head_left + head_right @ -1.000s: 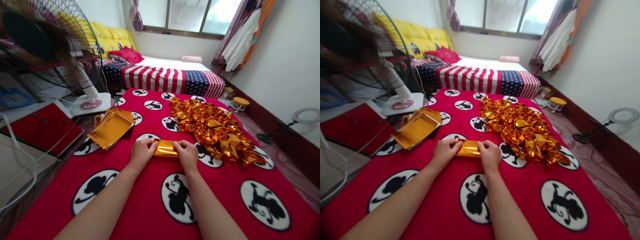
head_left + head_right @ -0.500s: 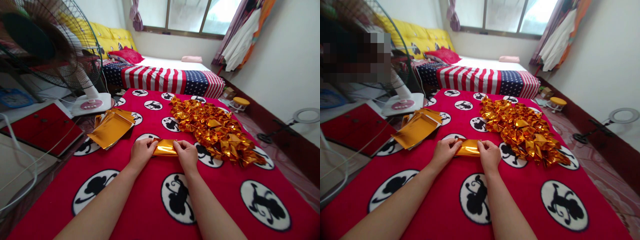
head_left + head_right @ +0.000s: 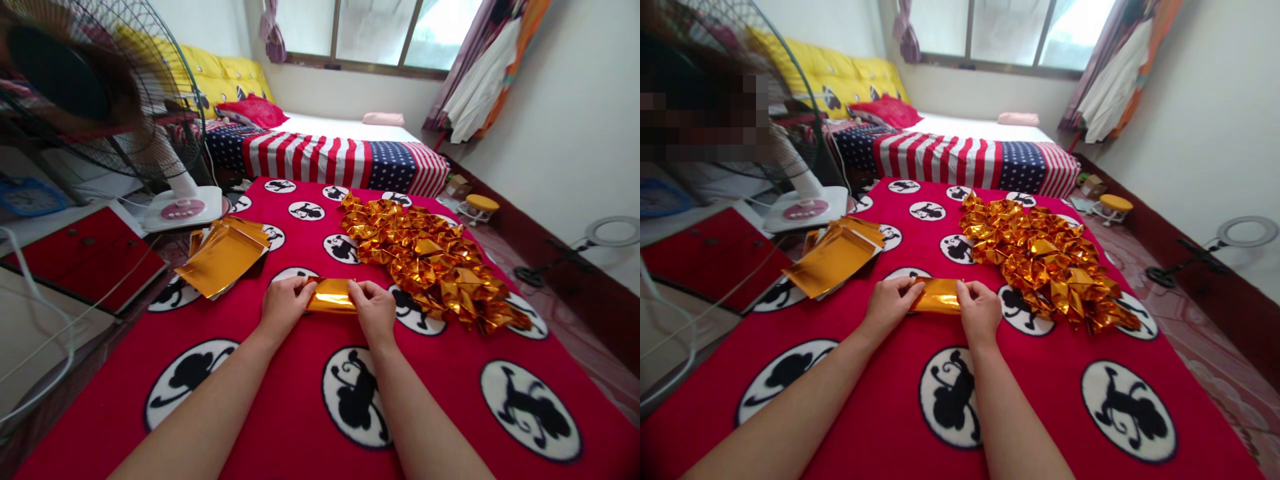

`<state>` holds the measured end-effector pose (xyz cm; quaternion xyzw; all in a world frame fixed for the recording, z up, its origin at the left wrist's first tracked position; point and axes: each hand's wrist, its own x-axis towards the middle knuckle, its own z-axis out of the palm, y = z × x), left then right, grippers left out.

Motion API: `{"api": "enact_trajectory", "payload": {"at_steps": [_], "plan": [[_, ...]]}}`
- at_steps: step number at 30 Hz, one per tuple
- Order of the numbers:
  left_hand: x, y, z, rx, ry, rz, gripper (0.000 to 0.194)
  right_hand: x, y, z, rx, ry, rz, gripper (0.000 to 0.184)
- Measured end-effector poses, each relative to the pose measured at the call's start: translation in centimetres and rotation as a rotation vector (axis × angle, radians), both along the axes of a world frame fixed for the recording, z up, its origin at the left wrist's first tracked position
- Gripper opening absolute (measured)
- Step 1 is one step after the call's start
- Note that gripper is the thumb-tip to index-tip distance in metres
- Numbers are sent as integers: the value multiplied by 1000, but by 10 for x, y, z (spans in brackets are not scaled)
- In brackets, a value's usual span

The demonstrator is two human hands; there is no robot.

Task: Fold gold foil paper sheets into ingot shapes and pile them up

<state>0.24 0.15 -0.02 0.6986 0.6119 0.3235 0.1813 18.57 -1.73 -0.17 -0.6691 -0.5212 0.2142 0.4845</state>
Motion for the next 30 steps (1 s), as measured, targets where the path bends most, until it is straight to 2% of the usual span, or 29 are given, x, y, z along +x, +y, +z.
{"api": "enact_trajectory", "payload": {"at_steps": [12,15,21,24,30], "plan": [[-1,0,-1,29,-48,3,32,-2,-2,1,-12,23,8,38],[-1,2,-4,36,-136,-8,30,-1,0,-2,31,134,40,33],[-2,8,-10,15,-494,-50,26,-1,1,-5,185,336,114,29],[-2,8,-8,12,-545,-46,25,-1,0,-3,198,363,130,29],[-1,6,-5,-2,-527,-52,27,-2,-2,1,201,345,126,31]]}}
